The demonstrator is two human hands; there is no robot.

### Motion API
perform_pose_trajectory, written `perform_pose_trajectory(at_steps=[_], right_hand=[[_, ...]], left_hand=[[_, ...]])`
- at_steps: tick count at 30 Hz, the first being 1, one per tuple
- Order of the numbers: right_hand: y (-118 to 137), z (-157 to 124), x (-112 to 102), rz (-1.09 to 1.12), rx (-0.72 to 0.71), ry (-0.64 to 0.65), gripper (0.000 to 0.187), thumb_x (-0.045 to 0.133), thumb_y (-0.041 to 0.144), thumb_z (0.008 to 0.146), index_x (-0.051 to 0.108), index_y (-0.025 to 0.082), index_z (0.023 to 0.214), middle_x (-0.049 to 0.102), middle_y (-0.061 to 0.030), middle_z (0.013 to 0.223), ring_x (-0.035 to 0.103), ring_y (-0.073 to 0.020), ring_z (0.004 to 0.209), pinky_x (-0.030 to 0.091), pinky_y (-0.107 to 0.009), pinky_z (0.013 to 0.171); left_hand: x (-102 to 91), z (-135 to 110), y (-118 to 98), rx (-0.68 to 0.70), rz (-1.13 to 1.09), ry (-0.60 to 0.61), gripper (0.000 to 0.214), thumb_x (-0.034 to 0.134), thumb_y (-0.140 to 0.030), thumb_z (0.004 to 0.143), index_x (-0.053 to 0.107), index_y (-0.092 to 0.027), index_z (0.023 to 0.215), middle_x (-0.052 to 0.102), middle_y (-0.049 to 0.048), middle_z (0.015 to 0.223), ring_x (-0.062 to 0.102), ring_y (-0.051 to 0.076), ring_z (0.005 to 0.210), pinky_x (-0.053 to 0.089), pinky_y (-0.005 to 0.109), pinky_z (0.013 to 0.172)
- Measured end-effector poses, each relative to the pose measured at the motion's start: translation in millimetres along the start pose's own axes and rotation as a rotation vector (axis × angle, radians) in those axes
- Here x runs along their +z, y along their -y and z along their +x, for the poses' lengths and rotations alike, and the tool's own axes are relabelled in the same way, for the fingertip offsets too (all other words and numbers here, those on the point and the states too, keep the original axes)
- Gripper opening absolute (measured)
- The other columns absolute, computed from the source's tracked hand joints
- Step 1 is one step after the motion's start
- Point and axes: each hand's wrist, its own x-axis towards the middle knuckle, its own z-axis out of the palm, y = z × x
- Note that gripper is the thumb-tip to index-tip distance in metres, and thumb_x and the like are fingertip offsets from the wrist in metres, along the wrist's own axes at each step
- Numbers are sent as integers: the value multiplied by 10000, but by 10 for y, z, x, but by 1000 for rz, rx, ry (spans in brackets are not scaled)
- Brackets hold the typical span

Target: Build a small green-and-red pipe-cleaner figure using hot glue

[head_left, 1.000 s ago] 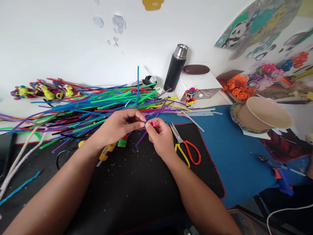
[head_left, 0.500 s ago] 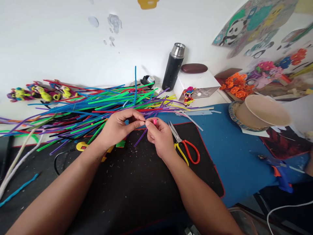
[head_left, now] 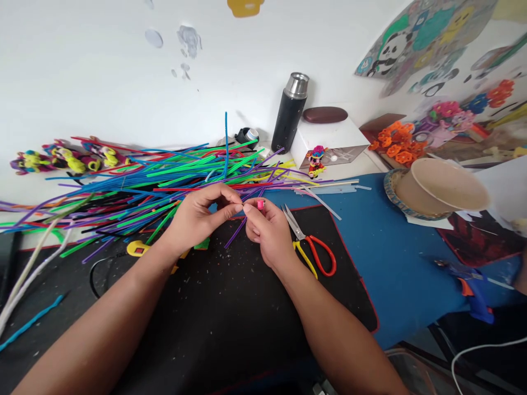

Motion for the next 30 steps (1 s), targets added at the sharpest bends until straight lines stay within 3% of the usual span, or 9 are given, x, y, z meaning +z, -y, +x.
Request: perform_pose_trajectory(at_steps=[6,14,23,30], right_hand=[[7,-14,9,20,-3,31,337,884,477,848,670,224,909,376,134,564,291,-62,463,240,-231,454],[-18,-4,1,9,3,29,321,862,466,862,663,218,903,379,138,550,292,-58,450,220,-233,453],[-29,0,-3,-33,14,8,294,841,451,868,652,227,885,352,141,545,290,-62,442,210,-243,455],[-14,-4,11,-51,28,-1,310,852,457,851,641,231,871,339,143,549,293,-64,443,215,-242,453]], left_hand=[[-13,25,-19,-119,-166,18,391,950,-571,889,805,-208,882,789,47,883,709,199,816,598,319,771],[-42,26,5,-130,-165,53,367,959,-543,890,817,-205,895,798,50,896,711,197,824,604,317,792],[-137,39,-28,-135,-74,66,348,936,-553,903,846,-218,924,821,54,912,727,216,850,588,332,830],[-231,17,-56,-53,106,101,311,864,-550,967,883,-241,998,847,65,972,752,236,899,580,337,882]])
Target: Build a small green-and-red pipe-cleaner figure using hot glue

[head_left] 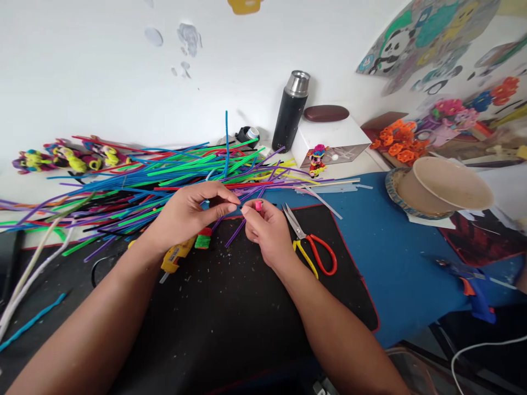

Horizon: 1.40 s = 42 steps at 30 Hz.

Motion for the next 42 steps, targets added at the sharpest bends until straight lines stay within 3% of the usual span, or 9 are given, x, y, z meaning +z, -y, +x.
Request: perform_pose_trajectory(at_steps=[8,42], right_hand=[[-24,0,3,-14,1,1,302,842,454,844,642,230,874,366,139,552,286,-62,440,207,-239,444],[-17,-14,6,-54,11,17,267,808,428,849,633,226,853,388,129,581,284,-55,445,218,-238,443]], left_hand=[[15,-19,-39,62,72,40,210,795,-450,1023,875,-256,1022,849,60,988,762,235,912,586,318,847],[-54,-26,-40,190,286,93,162,686,-333,1063,799,-229,1012,797,24,965,732,184,860,542,294,806]])
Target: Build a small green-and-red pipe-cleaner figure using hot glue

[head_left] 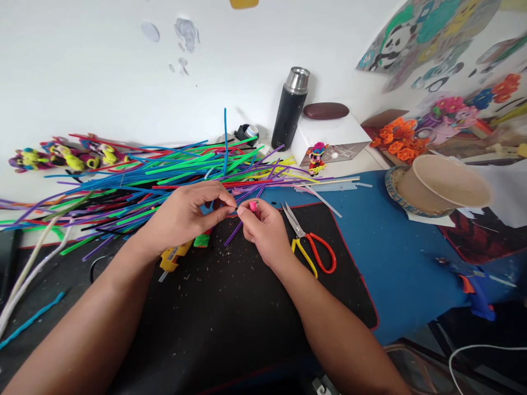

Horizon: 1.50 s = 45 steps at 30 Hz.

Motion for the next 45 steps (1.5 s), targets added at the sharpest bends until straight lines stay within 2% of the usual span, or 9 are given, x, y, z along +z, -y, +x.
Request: perform_pose_trajectory(at_steps=[12,20,25,34,45], right_hand=[[-19,1,-8,-20,-2,0,270,797,446,872,642,225,888,406,127,592,307,-59,446,228,-247,446],[2,-2,4,0,11,-15,331,847,485,841,647,227,899,387,128,594,296,-59,455,216,-241,449],[-7,-13,-2,15,27,12,352,864,503,850,662,222,910,396,129,572,285,-62,458,219,-238,444],[-48,-14,1,-15,30,80,414,888,571,856,658,234,928,407,127,584,289,-70,465,229,-251,452],[-71,-31,-20,-92,2,150,626,837,805,848,579,236,808,360,116,607,252,-76,505,204,-261,486]], left_hand=[[19,8,-4,-38,-15,20,166,671,-331,1042,776,-217,981,784,34,960,717,177,844,534,282,802],[-62,7,-29,-95,-50,-69,154,684,-326,1009,788,-214,991,798,33,964,727,187,869,567,282,839],[-96,3,-40,-122,-106,-84,165,713,-360,998,788,-214,978,788,29,940,720,181,851,567,274,825],[-106,-7,-41,-156,-211,-39,162,730,-361,1009,778,-210,974,770,25,944,716,174,858,560,253,809],[-117,-12,-16,-159,-241,-2,187,736,-388,1010,786,-211,976,774,29,935,714,179,837,566,263,791]])
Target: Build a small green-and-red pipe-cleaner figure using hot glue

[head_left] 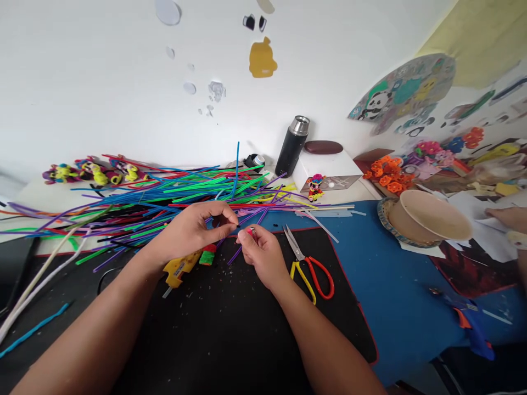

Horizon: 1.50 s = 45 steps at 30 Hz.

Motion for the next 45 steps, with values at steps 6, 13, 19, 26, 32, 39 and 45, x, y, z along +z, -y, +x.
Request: perform_pose_trajectory(at_steps=[6,13,19,26,32,39,45], right_hand=[[-52,-18,-14,-168,-33,16,615,713,796,950,499,255,752,352,90,620,289,-112,553,235,-285,536],[-49,-68,38,-546,-129,-50,433,642,537,996,497,237,720,424,61,643,365,-128,617,276,-309,602],[-10,-92,90,-620,-157,-74,380,618,484,960,468,251,700,464,54,600,381,-135,581,289,-312,594],[-25,-80,94,-629,-178,-100,367,585,455,945,421,261,681,436,58,584,361,-135,572,277,-316,598],[-43,-80,100,-646,-167,-97,354,571,460,950,438,258,690,421,63,585,358,-134,572,269,-319,605],[-48,-85,110,-654,-178,-91,346,564,456,941,433,261,687,421,62,579,359,-136,562,276,-320,599],[-84,-85,113,-670,-172,-90,347,578,452,942,433,262,691,433,59,577,369,-138,563,281,-315,597]], left_hand=[[-12,-2,-40,-25,4,14,236,737,-440,1003,777,-213,953,772,38,929,702,189,837,573,277,786],[-28,-12,-69,-38,30,77,228,713,-424,1019,771,-214,951,767,29,917,685,174,811,556,260,762],[-30,-4,-64,-29,60,147,210,703,-410,1008,792,-227,958,775,21,876,689,167,755,534,248,698],[-43,-15,-52,-48,51,183,237,714,-448,996,791,-228,950,763,14,843,683,162,714,530,242,675],[-68,-3,-22,-77,28,217,262,729,-472,988,790,-220,952,760,26,856,682,168,720,537,244,675],[-71,-13,14,-127,-21,253,237,739,-455,971,789,-223,966,750,17,836,675,163,715,525,237,669],[-65,1,35,-165,-66,284,230,774,-451,940,791,-223,956,754,16,821,676,166,720,526,242,679]])
